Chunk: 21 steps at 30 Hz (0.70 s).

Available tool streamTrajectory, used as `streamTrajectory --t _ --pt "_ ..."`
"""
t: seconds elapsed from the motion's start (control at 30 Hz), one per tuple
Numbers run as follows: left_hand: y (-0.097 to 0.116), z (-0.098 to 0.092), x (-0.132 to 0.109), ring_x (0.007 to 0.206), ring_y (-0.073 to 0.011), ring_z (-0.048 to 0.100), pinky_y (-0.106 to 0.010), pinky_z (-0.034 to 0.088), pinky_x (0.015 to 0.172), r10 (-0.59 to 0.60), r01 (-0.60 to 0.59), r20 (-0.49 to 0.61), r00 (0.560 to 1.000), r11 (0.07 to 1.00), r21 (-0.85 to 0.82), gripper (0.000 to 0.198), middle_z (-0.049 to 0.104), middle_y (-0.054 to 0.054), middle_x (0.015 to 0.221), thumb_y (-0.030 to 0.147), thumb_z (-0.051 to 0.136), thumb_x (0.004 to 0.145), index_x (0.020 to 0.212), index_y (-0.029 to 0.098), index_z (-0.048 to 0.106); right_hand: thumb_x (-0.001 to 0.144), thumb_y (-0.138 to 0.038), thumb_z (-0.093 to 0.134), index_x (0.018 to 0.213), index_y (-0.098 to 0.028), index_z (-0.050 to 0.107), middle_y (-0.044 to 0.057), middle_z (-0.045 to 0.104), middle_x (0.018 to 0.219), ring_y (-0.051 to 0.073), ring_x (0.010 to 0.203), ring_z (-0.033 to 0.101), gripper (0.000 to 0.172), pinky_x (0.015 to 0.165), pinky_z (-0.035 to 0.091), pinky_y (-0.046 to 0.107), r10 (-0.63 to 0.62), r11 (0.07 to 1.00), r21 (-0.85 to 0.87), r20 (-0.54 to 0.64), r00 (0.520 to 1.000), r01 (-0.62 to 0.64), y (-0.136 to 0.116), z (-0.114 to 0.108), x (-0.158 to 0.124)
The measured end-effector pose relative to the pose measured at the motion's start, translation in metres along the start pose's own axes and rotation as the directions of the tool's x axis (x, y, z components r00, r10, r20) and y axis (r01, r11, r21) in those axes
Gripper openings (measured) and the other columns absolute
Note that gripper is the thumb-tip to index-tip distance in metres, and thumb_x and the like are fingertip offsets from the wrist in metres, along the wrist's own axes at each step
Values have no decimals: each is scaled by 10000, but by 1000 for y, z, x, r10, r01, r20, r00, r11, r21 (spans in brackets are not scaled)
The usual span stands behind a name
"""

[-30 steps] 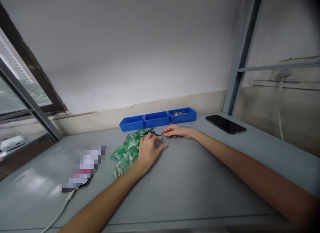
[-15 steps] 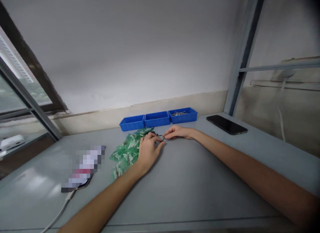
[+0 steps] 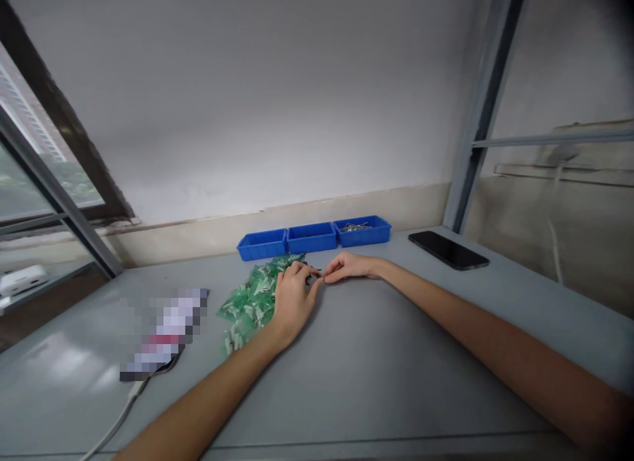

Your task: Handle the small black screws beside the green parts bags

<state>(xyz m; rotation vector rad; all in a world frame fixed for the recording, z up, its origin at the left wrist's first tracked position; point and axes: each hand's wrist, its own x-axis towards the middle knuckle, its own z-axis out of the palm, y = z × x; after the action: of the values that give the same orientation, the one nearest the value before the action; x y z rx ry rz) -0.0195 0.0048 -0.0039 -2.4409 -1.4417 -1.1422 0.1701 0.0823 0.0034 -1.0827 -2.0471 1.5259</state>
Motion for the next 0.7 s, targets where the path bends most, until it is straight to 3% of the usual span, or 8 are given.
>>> streamTrajectory --t 0.1,0.2,0.3,0.4,0.53,0.7 --pt "3 -3 0 991 -231 533 -373 384 839 148 -137 -97 984 984 115 248 580 -82 1076 229 585 827 1072 197 573 641 -395 729 818 -172 711 -10 613 669 75 583 475 285 567 357 208 -36 999 12 -64 997 36 1 -1 0" --pt "8 -4 -2 992 -220 523 -374 361 858 322 -292 -179 930 941 174 118 598 -64 1030 205 538 861 941 217 624 674 -383 697 837 -175 705 -5 617 709 76 607 469 264 574 350 206 -70 997 18 -101 992 72 1 0 2" --pt "13 -2 -5 959 -212 529 -378 362 851 381 -363 -145 913 922 135 122 622 -51 977 198 525 870 847 214 644 678 -377 687 870 -173 706 -3 616 705 75 590 461 281 558 345 206 -52 998 9 -151 987 54 1 1 4" --pt "19 0 -10 953 -206 529 -372 381 840 362 -360 -48 931 932 36 137 622 -52 1004 171 521 866 883 210 651 675 -376 688 875 -165 705 7 627 721 82 602 479 291 552 354 206 -29 999 21 -210 977 34 2 3 7" --pt "26 -2 -12 941 -204 538 -371 390 830 315 -314 4 949 948 -50 71 624 -40 977 218 584 835 839 210 654 660 -385 704 868 -157 699 16 633 738 88 626 503 308 560 370 202 -8 998 60 -243 970 23 -1 4 6" --pt "25 -2 -10 885 -201 548 -359 385 802 110 -107 10 994 986 -128 193 601 -21 904 336 727 701 679 189 604 635 -391 720 852 -159 697 18 625 750 83 620 500 318 550 371 196 -6 993 109 -255 967 34 -3 1 3"
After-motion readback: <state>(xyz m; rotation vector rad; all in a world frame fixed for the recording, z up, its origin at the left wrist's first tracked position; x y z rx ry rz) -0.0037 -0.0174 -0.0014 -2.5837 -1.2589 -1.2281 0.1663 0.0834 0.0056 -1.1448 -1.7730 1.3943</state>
